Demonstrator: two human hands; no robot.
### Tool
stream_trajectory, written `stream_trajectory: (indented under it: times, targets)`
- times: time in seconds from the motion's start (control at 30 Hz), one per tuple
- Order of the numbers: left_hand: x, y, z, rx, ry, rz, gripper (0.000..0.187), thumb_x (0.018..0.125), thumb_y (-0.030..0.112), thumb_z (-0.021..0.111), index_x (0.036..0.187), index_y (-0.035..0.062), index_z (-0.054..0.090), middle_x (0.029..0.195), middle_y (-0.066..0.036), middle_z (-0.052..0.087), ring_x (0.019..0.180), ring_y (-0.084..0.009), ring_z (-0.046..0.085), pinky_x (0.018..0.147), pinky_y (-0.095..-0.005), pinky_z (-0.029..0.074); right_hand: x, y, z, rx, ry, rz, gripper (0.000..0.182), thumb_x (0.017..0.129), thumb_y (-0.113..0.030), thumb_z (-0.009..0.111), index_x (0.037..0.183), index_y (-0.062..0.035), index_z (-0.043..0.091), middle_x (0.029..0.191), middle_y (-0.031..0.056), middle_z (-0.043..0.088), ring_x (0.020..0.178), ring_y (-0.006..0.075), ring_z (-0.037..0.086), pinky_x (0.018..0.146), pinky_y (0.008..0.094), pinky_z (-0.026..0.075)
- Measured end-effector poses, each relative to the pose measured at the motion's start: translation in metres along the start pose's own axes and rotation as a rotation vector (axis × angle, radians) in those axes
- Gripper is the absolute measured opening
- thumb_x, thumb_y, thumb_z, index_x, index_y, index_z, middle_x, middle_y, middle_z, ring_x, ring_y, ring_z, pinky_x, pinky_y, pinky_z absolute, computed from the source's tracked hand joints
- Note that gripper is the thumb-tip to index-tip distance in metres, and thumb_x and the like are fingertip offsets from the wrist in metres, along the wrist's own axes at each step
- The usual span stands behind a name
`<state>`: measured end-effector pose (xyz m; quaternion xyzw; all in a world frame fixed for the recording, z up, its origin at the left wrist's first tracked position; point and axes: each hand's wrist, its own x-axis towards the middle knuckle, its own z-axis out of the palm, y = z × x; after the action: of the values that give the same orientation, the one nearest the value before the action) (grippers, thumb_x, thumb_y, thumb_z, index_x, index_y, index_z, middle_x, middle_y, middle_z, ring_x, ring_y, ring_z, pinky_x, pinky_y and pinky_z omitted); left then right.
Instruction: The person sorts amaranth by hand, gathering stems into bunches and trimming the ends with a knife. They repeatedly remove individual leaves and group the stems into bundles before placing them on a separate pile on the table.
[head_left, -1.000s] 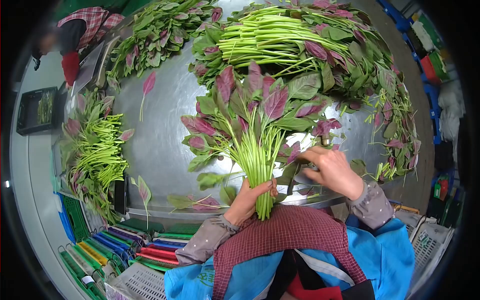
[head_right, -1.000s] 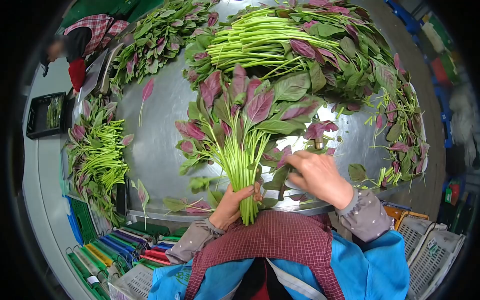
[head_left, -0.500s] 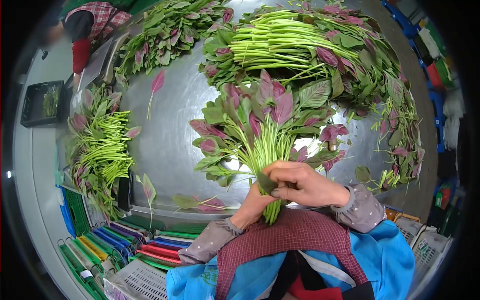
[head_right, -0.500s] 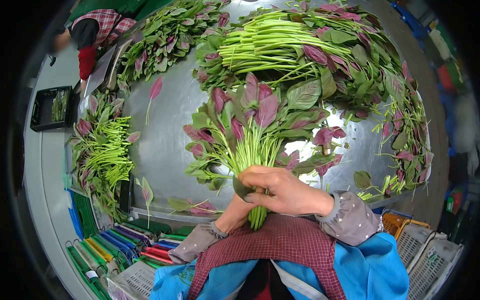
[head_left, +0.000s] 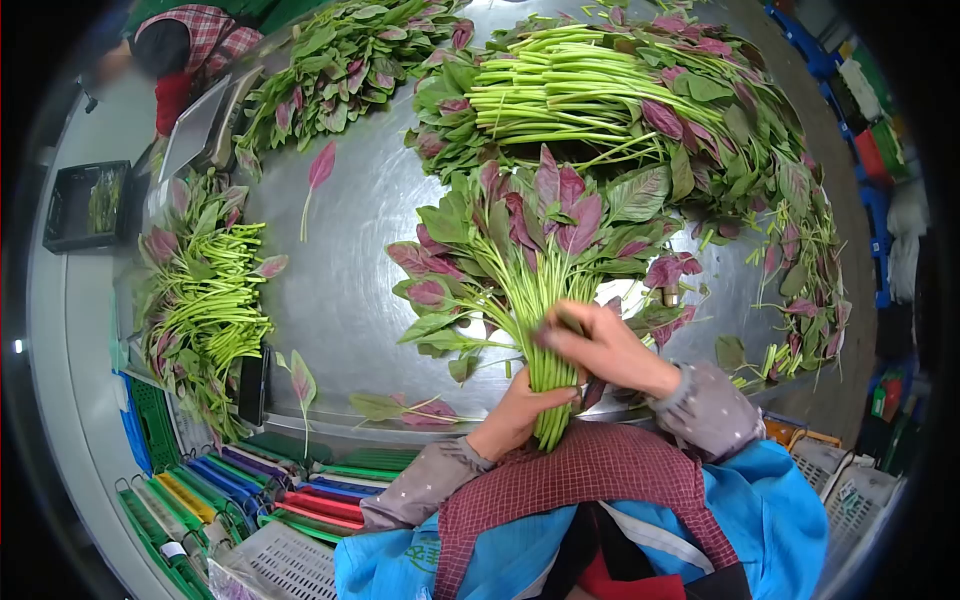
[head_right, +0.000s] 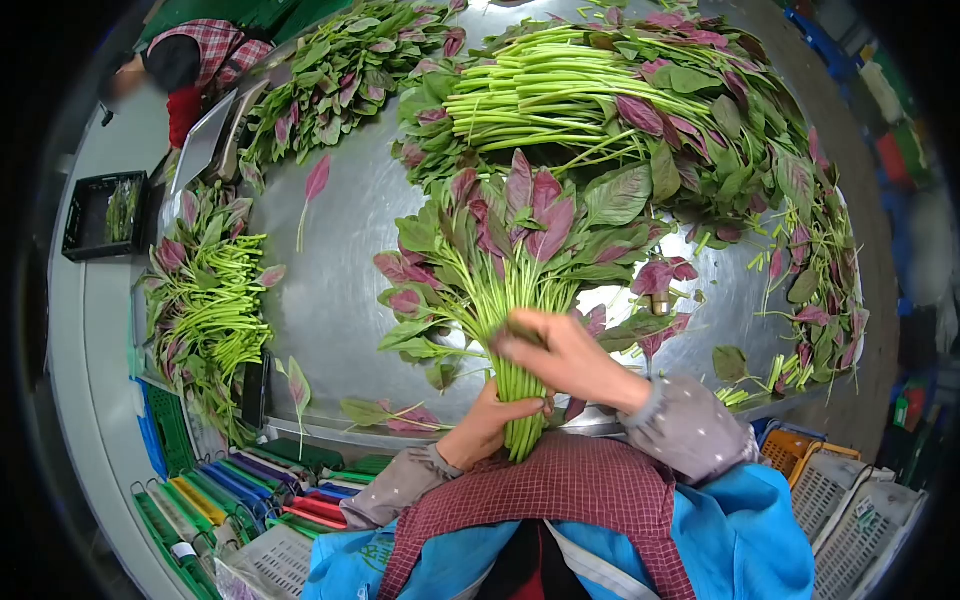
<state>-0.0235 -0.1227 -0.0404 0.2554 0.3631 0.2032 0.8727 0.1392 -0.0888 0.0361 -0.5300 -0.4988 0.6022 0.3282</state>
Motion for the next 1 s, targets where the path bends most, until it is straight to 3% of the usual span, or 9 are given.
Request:
stream_trajectory:
  times: [0.03,0.13,0.2,0.4,0.5,0.57,0.77,0.87,1.0]
  targets:
    - [-0.003,0.000,-0.003,-0.101,-0.018,-0.028,0.036,0.079,0.007,0.062,0.112,0.0026,0.048,0.103,-0.006,0.056,0.090,-0.0144,0.056,0.077,-0.0276,0.046,-0.012,-0.005,-0.004,0.193,-0.220,0.215,0.017,0.082,-0.016,0.056,0.079,-0.0001,0.053,0.061,0.0034,0.049,0.054,0.0081,0.045,0.049,0.0278,0.037]
    - [-0.009,0.004,-0.012,-0.359,-0.086,-0.147,0.043,0.084,0.016,0.057,0.122,0.0036,0.042,0.109,-0.007,0.053,0.098,-0.0173,0.054,0.082,-0.0294,0.045,-0.030,0.015,-0.018,0.146,-0.577,0.065,0.016,0.081,-0.016,0.055,0.077,-0.0007,0.051,0.062,0.0016,0.048,0.059,0.0069,0.043,0.054,0.0247,0.037]
    - [-0.003,0.002,-0.010,-0.468,-0.108,-0.163,0.049,0.089,0.031,0.048,0.128,0.0043,0.038,0.104,-0.008,0.053,0.096,-0.0185,0.054,0.083,-0.0295,0.045,-0.032,0.026,-0.014,0.071,-0.606,0.036,0.016,0.081,-0.016,0.055,0.076,-0.0012,0.050,0.063,0.0016,0.047,0.060,0.0068,0.042,0.056,0.0245,0.037]
    - [0.009,0.042,0.006,-0.170,-0.224,-0.113,0.053,0.082,0.013,0.059,0.127,-0.0009,0.035,0.078,-0.004,0.051,0.078,-0.0164,0.052,0.081,-0.0320,0.043,-0.047,0.032,-0.009,-0.160,-0.924,0.036,0.016,0.078,-0.018,0.054,0.081,-0.0024,0.056,0.064,0.0077,0.051,0.063,0.0143,0.051,0.062,0.0298,0.043]
    - [0.001,0.071,0.012,-0.029,-0.181,0.058,0.043,0.081,0.010,0.061,0.118,-0.0011,0.042,0.077,-0.004,0.052,0.076,-0.0163,0.053,0.079,-0.0306,0.043,-0.061,0.047,-0.040,-0.454,-0.596,0.065,0.020,0.076,-0.020,0.055,0.088,-0.0046,0.060,0.070,0.0108,0.056,0.065,0.0191,0.055,0.061,0.0334,0.044]
    - [0.002,0.082,0.008,0.133,-0.089,0.169,0.038,0.081,0.010,0.061,0.114,0.0000,0.044,0.079,-0.004,0.053,0.077,-0.0155,0.054,0.077,-0.0302,0.044,-0.067,0.048,-0.047,-1.089,-0.081,-0.041,0.025,0.073,-0.020,0.059,0.094,-0.0057,0.061,0.075,0.0109,0.057,0.064,0.0239,0.056,0.058,0.0374,0.044]
    - [0.012,0.060,0.004,0.219,0.066,0.323,0.032,0.083,0.009,0.060,0.110,0.0017,0.046,0.089,-0.003,0.054,0.085,-0.0121,0.053,0.073,-0.0254,0.045,-0.027,-0.038,-0.019,-0.524,0.144,-0.326,0.030,0.073,-0.015,0.063,0.100,-0.0061,0.056,0.080,0.0083,0.057,0.066,0.0274,0.059,0.055,0.0363,0.046]
    - [0.015,0.048,0.010,0.228,0.113,0.389,0.043,0.082,0.013,0.062,0.119,0.0029,0.041,0.112,-0.005,0.049,0.102,-0.0140,0.047,0.084,-0.0268,0.041,0.010,-0.046,0.005,-0.499,0.396,-0.606,0.023,0.074,-0.014,0.063,0.095,-0.0056,0.056,0.076,0.0069,0.056,0.063,0.0276,0.059,0.052,0.0347,0.046]
    - [0.020,0.033,0.002,0.381,0.133,0.483,0.055,0.081,0.014,0.064,0.125,0.0015,0.036,0.121,-0.008,0.045,0.111,-0.0173,0.043,0.092,-0.0302,0.036,0.042,-0.044,0.018,-0.598,0.427,-0.646,0.013,0.073,-0.012,0.063,0.082,-0.0037,0.056,0.068,0.0081,0.055,0.057,0.0258,0.055,0.052,0.0345,0.044]
